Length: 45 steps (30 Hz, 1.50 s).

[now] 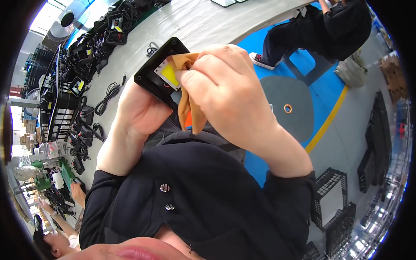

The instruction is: The recorder is cleaning and inspecting small solar-powered LED floodlights at a production line.

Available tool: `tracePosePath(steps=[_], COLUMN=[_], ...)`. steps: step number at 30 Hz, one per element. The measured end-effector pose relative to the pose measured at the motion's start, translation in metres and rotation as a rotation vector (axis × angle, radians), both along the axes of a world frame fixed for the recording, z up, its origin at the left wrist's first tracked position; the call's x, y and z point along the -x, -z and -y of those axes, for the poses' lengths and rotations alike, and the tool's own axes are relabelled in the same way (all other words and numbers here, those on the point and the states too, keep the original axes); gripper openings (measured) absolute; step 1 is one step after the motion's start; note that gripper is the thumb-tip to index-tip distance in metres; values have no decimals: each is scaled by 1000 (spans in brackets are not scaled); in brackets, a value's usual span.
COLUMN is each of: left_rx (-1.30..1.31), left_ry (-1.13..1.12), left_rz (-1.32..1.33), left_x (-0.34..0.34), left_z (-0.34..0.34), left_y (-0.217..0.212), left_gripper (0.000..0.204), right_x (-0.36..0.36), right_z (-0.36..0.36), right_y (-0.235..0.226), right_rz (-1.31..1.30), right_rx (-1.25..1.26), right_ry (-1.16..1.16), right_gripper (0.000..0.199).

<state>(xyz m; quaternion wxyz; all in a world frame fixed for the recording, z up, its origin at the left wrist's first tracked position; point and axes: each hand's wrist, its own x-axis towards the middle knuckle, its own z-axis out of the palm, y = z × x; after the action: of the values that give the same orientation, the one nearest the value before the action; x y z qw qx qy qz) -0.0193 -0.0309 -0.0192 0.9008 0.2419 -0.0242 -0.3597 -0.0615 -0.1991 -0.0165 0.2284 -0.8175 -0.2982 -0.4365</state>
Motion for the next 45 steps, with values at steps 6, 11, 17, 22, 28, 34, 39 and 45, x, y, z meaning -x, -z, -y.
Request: tracePosePath(steps=[6,11,17,22,28,34,39,45], left_rx=[-84,-129,-39,-124,-96,-32,204,316], left_ry=[-38,-85,-32,-74,-67,23,194,309], left_rz=[-45,-67,-31,-53,-50,-52,-76,-242], left_x=[2,3,2,4,1,-5,-11,-9], left_z=[0,-3,-6,-6,-4,-3,-5,10], left_y=[3,0,1,-4,-5,-2,5,2], left_gripper=[27,28,29,28,30,33,41,45], right_x=[-5,-7,-7,-3,-7,-3,1,-10], right_z=[-15,-7,-22,-24,-8,-5,54,32], right_y=[-8,-1,-11,-10,-11,-14,4,15], right_rz=[38,-17,-13,58,-39,-119,-578,-960], right_rx=[-32,-32,-16,-46,20,-23,-1204,-1398], right_ry=[-53,124,38,10,180,14,-587,-414], right_gripper=[26,23,22,23,23,14,11,26])
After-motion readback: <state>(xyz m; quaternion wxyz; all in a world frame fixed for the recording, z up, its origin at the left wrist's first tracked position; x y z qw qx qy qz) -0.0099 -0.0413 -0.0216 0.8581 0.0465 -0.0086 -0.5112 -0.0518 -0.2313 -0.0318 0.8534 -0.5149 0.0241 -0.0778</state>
